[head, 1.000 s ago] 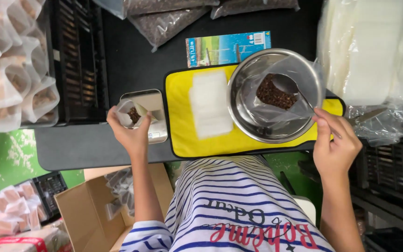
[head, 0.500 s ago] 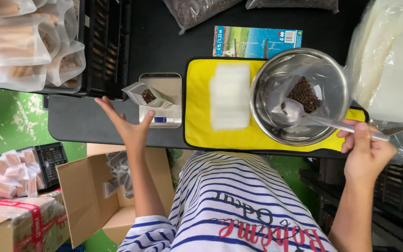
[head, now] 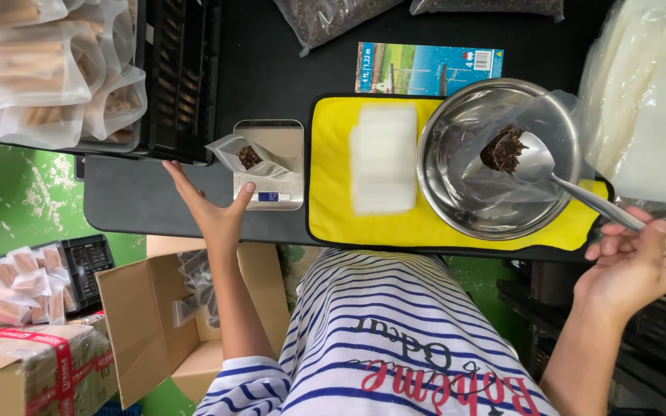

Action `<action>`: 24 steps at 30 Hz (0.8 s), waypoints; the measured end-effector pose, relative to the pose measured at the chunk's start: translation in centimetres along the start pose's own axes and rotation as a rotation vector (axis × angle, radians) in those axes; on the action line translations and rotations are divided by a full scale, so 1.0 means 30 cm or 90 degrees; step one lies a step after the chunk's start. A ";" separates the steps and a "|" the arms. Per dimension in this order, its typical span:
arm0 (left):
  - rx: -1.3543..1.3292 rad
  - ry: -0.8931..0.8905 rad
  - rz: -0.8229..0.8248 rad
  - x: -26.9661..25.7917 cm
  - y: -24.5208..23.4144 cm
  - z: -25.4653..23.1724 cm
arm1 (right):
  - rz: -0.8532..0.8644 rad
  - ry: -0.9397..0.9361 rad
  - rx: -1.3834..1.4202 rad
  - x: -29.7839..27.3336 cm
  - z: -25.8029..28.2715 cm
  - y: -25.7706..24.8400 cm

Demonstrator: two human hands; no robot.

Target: Scooping beans from a metal bowl into small plastic bags and weighing them on a digital scale for packaging.

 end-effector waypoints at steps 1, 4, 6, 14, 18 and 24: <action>-0.001 0.002 0.001 0.003 0.001 -0.002 | -0.002 0.000 0.002 -0.001 -0.002 -0.003; 0.001 0.003 0.016 0.012 0.010 -0.012 | -0.001 0.009 0.017 -0.004 -0.006 -0.005; -0.005 -0.009 0.037 0.017 0.021 -0.019 | -0.014 0.012 0.017 -0.011 -0.003 -0.008; -0.037 -0.034 0.061 0.011 0.082 0.026 | 0.088 -0.207 -0.087 -0.032 0.023 0.015; -0.051 0.006 0.011 0.026 0.152 0.096 | 0.124 -0.574 -0.258 -0.184 0.136 0.087; 0.039 0.243 0.054 0.092 0.246 0.040 | 0.106 -0.640 -0.019 -0.327 0.201 0.046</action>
Point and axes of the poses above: each hand's wrist, its own x-axis towards the middle knuckle, its own y-axis out of the palm, z = x × y, the point moved 7 cm from there along x, towards the middle knuckle, and after that the axes turned 11 degrees about y, right-handed, at the moved point
